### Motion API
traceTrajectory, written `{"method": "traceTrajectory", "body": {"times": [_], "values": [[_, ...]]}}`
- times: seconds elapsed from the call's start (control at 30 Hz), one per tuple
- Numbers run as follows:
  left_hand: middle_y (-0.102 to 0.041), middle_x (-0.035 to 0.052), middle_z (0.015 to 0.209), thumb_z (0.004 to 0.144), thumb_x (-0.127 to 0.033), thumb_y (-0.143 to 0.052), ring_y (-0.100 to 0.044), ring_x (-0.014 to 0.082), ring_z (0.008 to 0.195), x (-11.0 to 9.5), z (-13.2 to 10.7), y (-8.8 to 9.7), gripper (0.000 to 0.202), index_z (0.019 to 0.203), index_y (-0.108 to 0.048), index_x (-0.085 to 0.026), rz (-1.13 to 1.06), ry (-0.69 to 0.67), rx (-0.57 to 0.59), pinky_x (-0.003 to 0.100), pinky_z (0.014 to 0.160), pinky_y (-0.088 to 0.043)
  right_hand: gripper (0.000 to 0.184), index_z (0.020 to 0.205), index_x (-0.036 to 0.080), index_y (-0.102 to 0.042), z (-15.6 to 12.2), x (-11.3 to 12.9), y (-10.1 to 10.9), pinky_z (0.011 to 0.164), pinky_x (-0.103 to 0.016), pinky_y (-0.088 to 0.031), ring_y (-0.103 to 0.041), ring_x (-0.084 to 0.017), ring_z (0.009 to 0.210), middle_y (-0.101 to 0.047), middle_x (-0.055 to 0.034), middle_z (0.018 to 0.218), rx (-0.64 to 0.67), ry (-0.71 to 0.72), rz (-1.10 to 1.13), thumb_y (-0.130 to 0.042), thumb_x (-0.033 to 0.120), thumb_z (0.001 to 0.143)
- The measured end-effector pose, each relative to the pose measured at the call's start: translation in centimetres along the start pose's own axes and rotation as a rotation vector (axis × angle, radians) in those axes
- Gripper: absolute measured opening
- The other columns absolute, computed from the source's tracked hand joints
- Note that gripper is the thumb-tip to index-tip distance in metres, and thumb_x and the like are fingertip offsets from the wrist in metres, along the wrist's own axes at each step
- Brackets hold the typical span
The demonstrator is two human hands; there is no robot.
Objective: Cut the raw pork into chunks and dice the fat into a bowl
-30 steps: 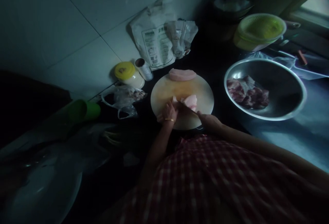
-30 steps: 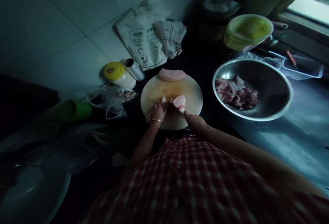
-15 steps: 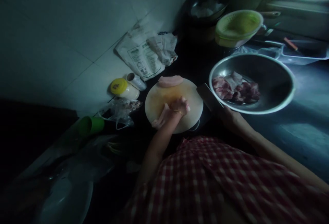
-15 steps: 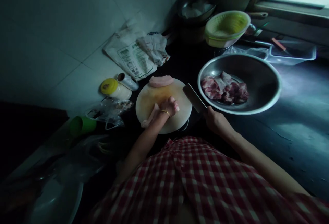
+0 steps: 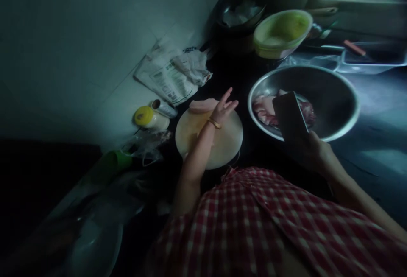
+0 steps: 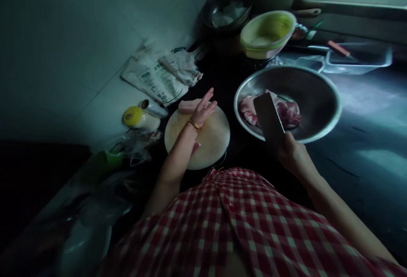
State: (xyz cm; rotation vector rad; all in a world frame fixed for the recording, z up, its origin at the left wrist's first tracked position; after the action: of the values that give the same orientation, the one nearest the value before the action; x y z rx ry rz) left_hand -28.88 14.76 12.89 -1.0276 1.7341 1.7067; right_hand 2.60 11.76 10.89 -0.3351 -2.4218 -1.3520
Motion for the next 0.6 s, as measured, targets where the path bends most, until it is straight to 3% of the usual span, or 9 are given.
{"method": "traceTrajectory", "body": {"times": [0.07,0.13,0.2,0.27,0.33,0.43,0.5,0.6], "values": [[-0.043,0.0089,0.133,0.092,-0.036,-0.040,-0.044,0.0166,0.121,3.4,-2.3,3.0,0.045,0.133,-0.036,-0.018,-0.017,0.047,-0.146,0.031,0.098,-0.038,0.036,0.100,0.014,-0.039,0.4,1.0,-0.7,0.059,-0.008,-0.015,-0.021,0.007,0.055,-0.053,-0.0076,0.090,0.049,0.066,-0.025,-0.030,0.043,0.081],[-0.052,0.0109,0.122,0.090,-0.030,-0.043,-0.050,0.0139,0.112,7.3,-6.5,5.6,0.034,0.118,-0.048,-0.011,0.076,0.246,-0.269,0.023,0.096,-0.039,0.035,0.102,0.014,-0.039,0.9,2.4,-2.0,0.059,-0.007,-0.015,-0.022,0.008,0.055,-0.053,-0.0064,0.089,0.107,0.174,-0.048,-0.028,0.041,0.082],[-0.059,0.0108,0.107,0.089,-0.033,-0.043,-0.057,0.0146,0.099,10.5,-11.0,6.6,0.031,0.105,-0.054,-0.010,0.210,0.487,-0.183,0.023,0.088,-0.044,0.035,0.103,0.013,-0.039,1.4,4.1,-3.5,0.060,-0.007,-0.014,-0.021,0.008,0.055,-0.052,-0.0050,0.085,0.162,0.302,-0.103,-0.026,0.039,0.083],[-0.060,0.0104,0.104,0.084,-0.044,-0.049,-0.058,0.0181,0.095,12.5,-14.6,5.9,0.039,0.104,-0.055,-0.011,0.341,0.638,-0.021,0.027,0.084,-0.045,0.037,0.103,0.011,-0.040,1.7,5.9,-5.2,0.059,-0.007,-0.011,-0.017,0.008,0.053,-0.051,-0.0038,0.080,0.218,0.418,-0.171,-0.024,0.038,0.084],[-0.057,0.0128,0.112,0.072,-0.053,-0.060,-0.054,0.0246,0.104,13.4,-16.7,4.2,0.057,0.110,-0.052,-0.011,0.529,0.675,0.059,0.032,0.087,-0.044,0.040,0.104,0.010,-0.042,1.8,7.9,-6.5,0.057,-0.009,-0.008,-0.012,0.008,0.051,-0.050,-0.0030,0.077,0.274,0.504,-0.224,-0.021,0.038,0.084],[-0.053,0.0145,0.117,0.067,-0.048,-0.065,-0.051,0.0286,0.109,13.4,-17.4,1.5,0.066,0.118,-0.045,-0.012,0.714,0.656,0.031,0.036,0.090,-0.041,0.039,0.107,0.010,-0.042,1.7,10.2,-7.9,0.056,-0.011,-0.006,-0.006,0.009,0.049,-0.050,-0.0022,0.079,0.334,0.590,-0.281,-0.022,0.035,0.084],[-0.056,0.0128,0.112,0.069,-0.041,-0.063,-0.055,0.0271,0.102,13.0,-17.2,0.5,0.060,0.120,-0.043,-0.014,0.672,0.647,0.000,0.035,0.084,-0.043,0.038,0.108,0.010,-0.042,1.6,11.0,-8.4,0.056,-0.011,-0.006,-0.005,0.009,0.049,-0.050,-0.0018,0.080,0.354,0.618,-0.316,-0.023,0.033,0.083],[-0.060,0.0102,0.105,0.070,-0.048,-0.062,-0.058,0.0257,0.092,11.7,-16.3,0.3,0.065,0.123,-0.041,-0.018,0.535,0.605,-0.046,0.033,0.073,-0.045,0.042,0.110,0.012,-0.042,1.8,11.0,-8.6,0.057,-0.010,-0.005,-0.004,0.009,0.050,-0.051,-0.0020,0.081,0.309,0.567,-0.318,-0.021,0.039,0.084]]}}
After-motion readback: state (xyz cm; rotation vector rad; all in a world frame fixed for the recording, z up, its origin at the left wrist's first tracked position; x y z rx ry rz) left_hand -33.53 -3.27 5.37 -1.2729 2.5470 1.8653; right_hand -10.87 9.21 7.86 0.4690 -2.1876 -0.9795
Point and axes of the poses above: each hand's wrist, its own z-axis towards the middle knuckle, its own y-axis out of the back of the hand, x = y × z, the point moved 1 cm from there along z, towards the middle knuckle
